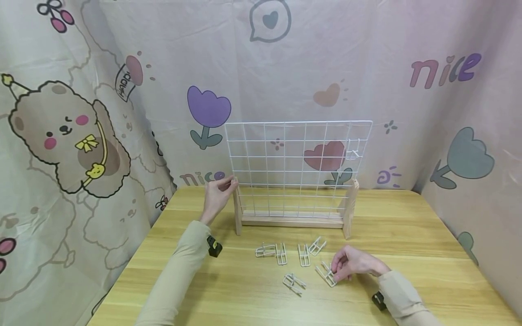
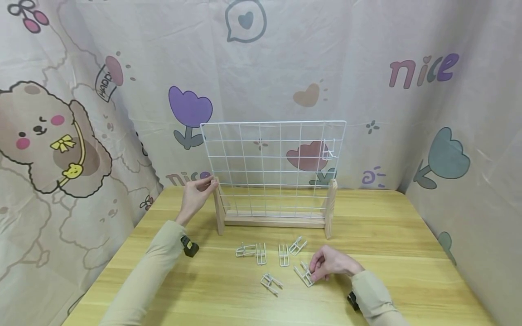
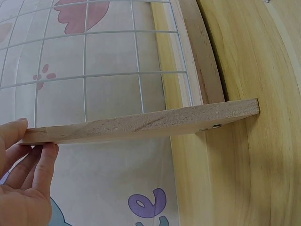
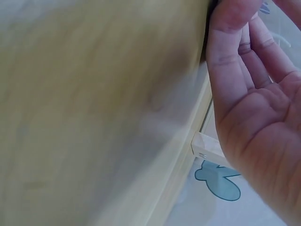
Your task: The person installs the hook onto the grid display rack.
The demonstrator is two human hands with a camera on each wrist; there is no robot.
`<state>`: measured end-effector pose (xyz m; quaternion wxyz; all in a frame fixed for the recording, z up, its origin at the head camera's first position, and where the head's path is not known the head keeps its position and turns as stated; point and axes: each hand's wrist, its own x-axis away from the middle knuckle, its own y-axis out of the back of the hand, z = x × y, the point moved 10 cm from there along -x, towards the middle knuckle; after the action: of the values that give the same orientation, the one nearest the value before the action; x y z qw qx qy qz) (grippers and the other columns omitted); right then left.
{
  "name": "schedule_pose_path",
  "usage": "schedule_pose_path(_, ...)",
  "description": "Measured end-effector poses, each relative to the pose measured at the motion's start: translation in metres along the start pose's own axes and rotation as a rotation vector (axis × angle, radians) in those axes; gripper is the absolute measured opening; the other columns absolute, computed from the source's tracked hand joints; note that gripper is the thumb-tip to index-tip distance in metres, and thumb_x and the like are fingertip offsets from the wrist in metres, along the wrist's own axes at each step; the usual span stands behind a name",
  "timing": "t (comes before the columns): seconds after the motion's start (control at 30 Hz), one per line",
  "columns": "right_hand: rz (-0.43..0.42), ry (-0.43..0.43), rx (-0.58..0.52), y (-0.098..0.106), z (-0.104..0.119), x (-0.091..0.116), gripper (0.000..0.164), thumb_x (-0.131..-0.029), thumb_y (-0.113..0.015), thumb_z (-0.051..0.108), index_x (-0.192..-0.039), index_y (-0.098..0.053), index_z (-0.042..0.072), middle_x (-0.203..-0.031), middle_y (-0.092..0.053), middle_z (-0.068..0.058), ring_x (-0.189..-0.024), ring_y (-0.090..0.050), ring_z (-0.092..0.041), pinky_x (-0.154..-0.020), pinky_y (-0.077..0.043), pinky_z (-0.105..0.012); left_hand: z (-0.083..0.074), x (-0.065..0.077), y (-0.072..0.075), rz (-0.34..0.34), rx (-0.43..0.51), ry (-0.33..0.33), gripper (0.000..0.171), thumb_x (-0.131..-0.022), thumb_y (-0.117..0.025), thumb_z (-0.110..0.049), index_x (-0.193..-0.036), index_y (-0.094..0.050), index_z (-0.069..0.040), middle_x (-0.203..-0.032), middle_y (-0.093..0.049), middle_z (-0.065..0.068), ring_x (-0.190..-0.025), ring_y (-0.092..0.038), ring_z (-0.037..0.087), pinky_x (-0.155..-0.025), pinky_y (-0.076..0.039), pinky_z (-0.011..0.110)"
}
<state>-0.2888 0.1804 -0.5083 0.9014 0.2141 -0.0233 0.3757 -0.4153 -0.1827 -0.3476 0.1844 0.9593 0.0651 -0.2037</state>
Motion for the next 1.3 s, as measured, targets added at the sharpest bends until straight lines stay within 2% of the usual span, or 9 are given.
schedule_pose_path(0.13,-0.019,-0.014,0.026,-0.001,0.0,-0.001,0.021,-0.078,-0.081,0.004,-0.088,-0.068,-0.01,-0.072,-0.071,-0.005,-0.055,-0.057,-0.001,-0.049,-0.049,-0.01,0.0,0.0,0.0,0.002,0.01,-0.002,0.036,-0.094,-0.071,-0.014,-0.125,-0.068,0.004,-0.12,-0.071,0.024,-0.111,-0.071,0.037,-0.091,-0.061,0.028)
schedule_pose_path(0.4,-0.061,-0.071,0.088,0.0,-0.001,-0.003,0.019,-0.076,-0.084,0.007,-0.082,-0.069,-0.004,-0.067,-0.067,0.001,-0.052,-0.054,-0.004,-0.046,-0.048,-0.011,-0.003,0.001,-0.001,0.006,-0.009,0.01,0.036,-0.095,-0.069,-0.01,-0.126,-0.065,0.008,-0.122,-0.068,0.027,-0.113,-0.069,0.04,-0.095,-0.058,0.038)
schedule_pose_path(0.63,-0.069,-0.08,0.096,0.001,0.0,-0.003,0.018,-0.076,-0.084,0.007,-0.081,-0.069,-0.003,-0.066,-0.067,0.001,-0.052,-0.054,-0.005,-0.046,-0.047,-0.011,-0.034,0.012,0.002,0.026,-0.02,0.019,0.035,-0.095,-0.067,-0.003,-0.125,-0.062,0.014,-0.122,-0.067,0.03,-0.113,-0.068,0.042,-0.095,-0.058,0.039)
schedule_pose_path(0.73,-0.073,-0.081,0.104,0.001,0.0,-0.003,0.018,-0.075,-0.084,0.006,-0.08,-0.069,-0.003,-0.066,-0.067,0.001,-0.051,-0.054,-0.005,-0.046,-0.047,-0.011,-0.041,0.015,0.003,0.028,-0.022,0.027,0.035,-0.095,-0.067,-0.003,-0.125,-0.062,0.014,-0.123,-0.066,0.03,-0.114,-0.068,0.042,-0.095,-0.059,0.036)
schedule_pose_path(1.03,-0.077,-0.077,0.122,0.002,0.0,-0.004,0.016,-0.075,-0.084,0.006,-0.078,-0.07,-0.001,-0.066,-0.068,0.0,-0.05,-0.054,-0.005,-0.045,-0.047,-0.011,-0.043,0.016,0.004,0.021,-0.012,0.005,0.034,-0.095,-0.067,-0.003,-0.125,-0.063,0.014,-0.121,-0.067,0.03,-0.112,-0.069,0.042,-0.096,-0.058,0.04)
schedule_pose_path(1.3,-0.066,-0.071,0.106,0.001,-0.001,-0.004,0.015,-0.076,-0.082,0.004,-0.08,-0.07,-0.003,-0.066,-0.068,-0.001,-0.05,-0.054,-0.005,-0.045,-0.048,-0.011,-0.047,0.016,0.004,0.024,-0.004,-0.006,0.033,-0.095,-0.067,-0.002,-0.124,-0.063,0.014,-0.121,-0.067,0.031,-0.112,-0.068,0.042,-0.095,-0.058,0.039)
